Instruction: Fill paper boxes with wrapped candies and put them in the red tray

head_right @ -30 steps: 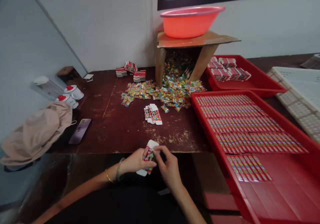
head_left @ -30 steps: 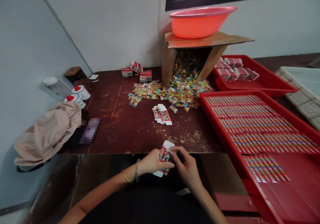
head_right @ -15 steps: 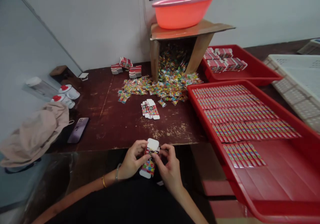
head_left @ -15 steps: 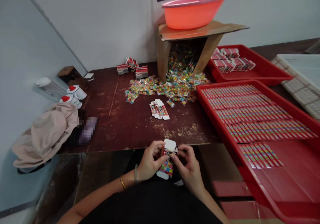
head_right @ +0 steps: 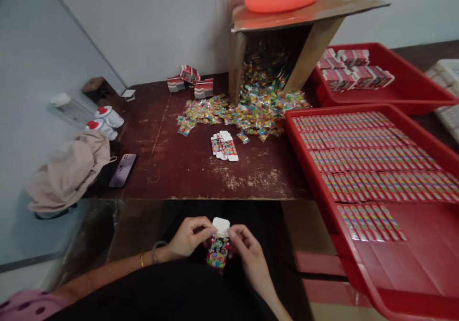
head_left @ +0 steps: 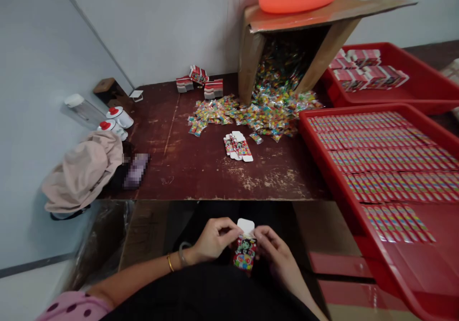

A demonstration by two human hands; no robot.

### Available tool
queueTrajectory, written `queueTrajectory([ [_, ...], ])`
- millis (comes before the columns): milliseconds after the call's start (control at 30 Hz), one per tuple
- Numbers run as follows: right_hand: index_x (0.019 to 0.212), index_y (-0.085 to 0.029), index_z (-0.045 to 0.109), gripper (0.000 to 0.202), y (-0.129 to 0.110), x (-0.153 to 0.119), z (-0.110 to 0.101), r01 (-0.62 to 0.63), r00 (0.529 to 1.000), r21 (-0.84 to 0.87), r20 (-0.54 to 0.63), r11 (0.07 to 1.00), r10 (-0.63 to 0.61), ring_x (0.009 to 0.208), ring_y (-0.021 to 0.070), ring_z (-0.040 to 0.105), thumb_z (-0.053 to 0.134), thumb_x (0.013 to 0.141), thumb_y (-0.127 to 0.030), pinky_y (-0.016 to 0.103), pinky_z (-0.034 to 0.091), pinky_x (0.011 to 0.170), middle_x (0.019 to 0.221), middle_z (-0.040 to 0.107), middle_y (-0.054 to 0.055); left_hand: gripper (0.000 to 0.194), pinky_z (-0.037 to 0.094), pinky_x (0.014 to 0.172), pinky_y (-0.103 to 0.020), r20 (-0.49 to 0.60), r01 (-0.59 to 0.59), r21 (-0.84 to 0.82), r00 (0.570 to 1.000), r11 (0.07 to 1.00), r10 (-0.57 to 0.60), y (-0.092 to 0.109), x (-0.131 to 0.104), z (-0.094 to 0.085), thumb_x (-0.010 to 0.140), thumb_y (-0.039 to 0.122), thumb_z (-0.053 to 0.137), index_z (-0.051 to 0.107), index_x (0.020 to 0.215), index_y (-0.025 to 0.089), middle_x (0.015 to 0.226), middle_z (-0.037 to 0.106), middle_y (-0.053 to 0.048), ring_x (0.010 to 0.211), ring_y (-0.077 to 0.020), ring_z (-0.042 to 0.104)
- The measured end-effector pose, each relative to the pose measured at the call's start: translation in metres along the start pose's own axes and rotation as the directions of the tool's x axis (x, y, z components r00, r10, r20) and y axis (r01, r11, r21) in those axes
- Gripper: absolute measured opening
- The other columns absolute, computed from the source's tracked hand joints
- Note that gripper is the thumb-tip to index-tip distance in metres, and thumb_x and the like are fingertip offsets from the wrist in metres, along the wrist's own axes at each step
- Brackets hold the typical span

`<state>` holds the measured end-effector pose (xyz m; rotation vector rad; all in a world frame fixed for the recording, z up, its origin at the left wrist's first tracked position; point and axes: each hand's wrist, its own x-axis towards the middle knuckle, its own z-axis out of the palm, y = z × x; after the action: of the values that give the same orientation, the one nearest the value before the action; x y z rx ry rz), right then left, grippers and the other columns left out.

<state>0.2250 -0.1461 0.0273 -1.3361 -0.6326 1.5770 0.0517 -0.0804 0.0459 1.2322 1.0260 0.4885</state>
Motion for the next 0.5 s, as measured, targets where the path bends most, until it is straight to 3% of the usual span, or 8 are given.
queueTrajectory([
  [67,0.090,-0.020,0.064,0.028,-0.005,0.004,0.000,-0.177,0.978,0.139,0.132,0.974,0.159,0.049,0.0086,0.046,0.067,0.074,-0.043,0.019,0.038,0.046,0.063,0.055,-0.002,0.023,0.038,0.059,-0.023,-0.004,0.014,-0.109,1.000,0.994,-0.015,0.001,0.001,0.001,0.075,0.034,0.064,0.063,0.084,0.014,0.066,0.056,0.001,0.059,-0.0098,0.049],
  [133,0.093,-0.020,0.064,0.026,-0.013,0.010,-0.002,-0.302,0.930,0.149,0.263,0.942,0.256,0.046,0.0063,0.041,0.067,0.072,-0.035,0.016,0.034,0.043,0.063,0.053,-0.003,0.039,0.037,0.061,-0.022,0.045,0.110,-0.290,0.994,0.951,-0.101,-0.001,0.004,0.005,0.068,0.027,0.067,0.056,0.105,0.018,0.071,0.057,0.002,0.062,-0.0099,0.050],
  [200,0.090,-0.019,0.064,0.022,-0.025,0.017,-0.004,-0.323,0.901,0.072,0.328,0.944,0.284,0.044,0.0044,0.037,0.067,0.070,-0.030,0.015,0.032,0.043,0.062,0.052,-0.005,0.056,0.037,0.063,-0.023,0.169,0.278,-0.459,0.960,0.844,-0.224,-0.006,0.009,0.011,0.062,0.025,0.065,0.048,0.116,0.021,0.077,0.059,0.002,0.065,-0.0111,0.052],
  [233,0.087,-0.019,0.065,0.021,-0.031,0.020,-0.005,-0.307,0.896,0.008,0.340,0.952,0.286,0.043,0.0042,0.037,0.067,0.070,-0.031,0.015,0.033,0.043,0.061,0.052,-0.005,0.056,0.038,0.064,-0.025,0.277,0.379,-0.502,0.922,0.778,-0.270,-0.010,0.012,0.014,0.061,0.028,0.063,0.049,0.115,0.019,0.080,0.061,0.000,0.067,-0.0129,0.054],
  [300,0.083,-0.018,0.066,0.019,-0.043,0.024,-0.006,-0.208,0.907,-0.159,0.339,0.965,0.252,0.045,0.0057,0.042,0.067,0.072,-0.034,0.017,0.037,0.045,0.061,0.055,-0.004,0.051,0.041,0.067,-0.030,0.521,0.561,-0.489,0.802,0.668,-0.292,-0.017,0.016,0.018,0.062,0.038,0.056,0.055,0.106,0.013,0.081,0.063,-0.006,0.070,-0.0183,0.059],
  [367,0.081,-0.018,0.069,0.020,-0.052,0.024,-0.006,-0.014,0.933,-0.323,0.335,0.946,0.128,0.056,0.0103,0.052,0.067,0.074,-0.037,0.021,0.043,0.052,0.067,0.060,-0.001,0.050,0.042,0.069,-0.035,0.677,0.661,-0.429,0.686,0.616,-0.265,-0.022,0.019,0.019,0.064,0.045,0.048,0.060,0.097,0.008,0.080,0.065,-0.011,0.072,-0.0232,0.061],
  [400,0.078,-0.018,0.070,0.021,-0.055,0.022,-0.005,0.092,0.939,-0.378,0.340,0.921,0.046,0.061,0.0125,0.055,0.066,0.076,-0.039,0.022,0.045,0.056,0.071,0.062,0.001,0.050,0.042,0.070,-0.035,0.694,0.670,-0.425,0.673,0.608,-0.257,-0.024,0.020,0.019,0.065,0.045,0.046,0.062,0.095,0.008,0.078,0.065,-0.012,0.073,-0.0242,0.062],
  [500,0.064,-0.017,0.070,0.040,-0.056,0.018,-0.004,0.261,0.933,-0.435,0.342,0.862,-0.110,0.062,0.0136,0.056,0.052,0.087,-0.045,0.023,0.046,0.055,0.072,0.061,0.004,0.047,0.041,0.074,-0.035,0.649,0.642,-0.466,0.715,0.609,-0.258,-0.027,0.019,0.017,0.065,0.041,0.048,0.062,0.096,0.009,0.075,0.066,-0.010,0.075,-0.0240,0.063],
])
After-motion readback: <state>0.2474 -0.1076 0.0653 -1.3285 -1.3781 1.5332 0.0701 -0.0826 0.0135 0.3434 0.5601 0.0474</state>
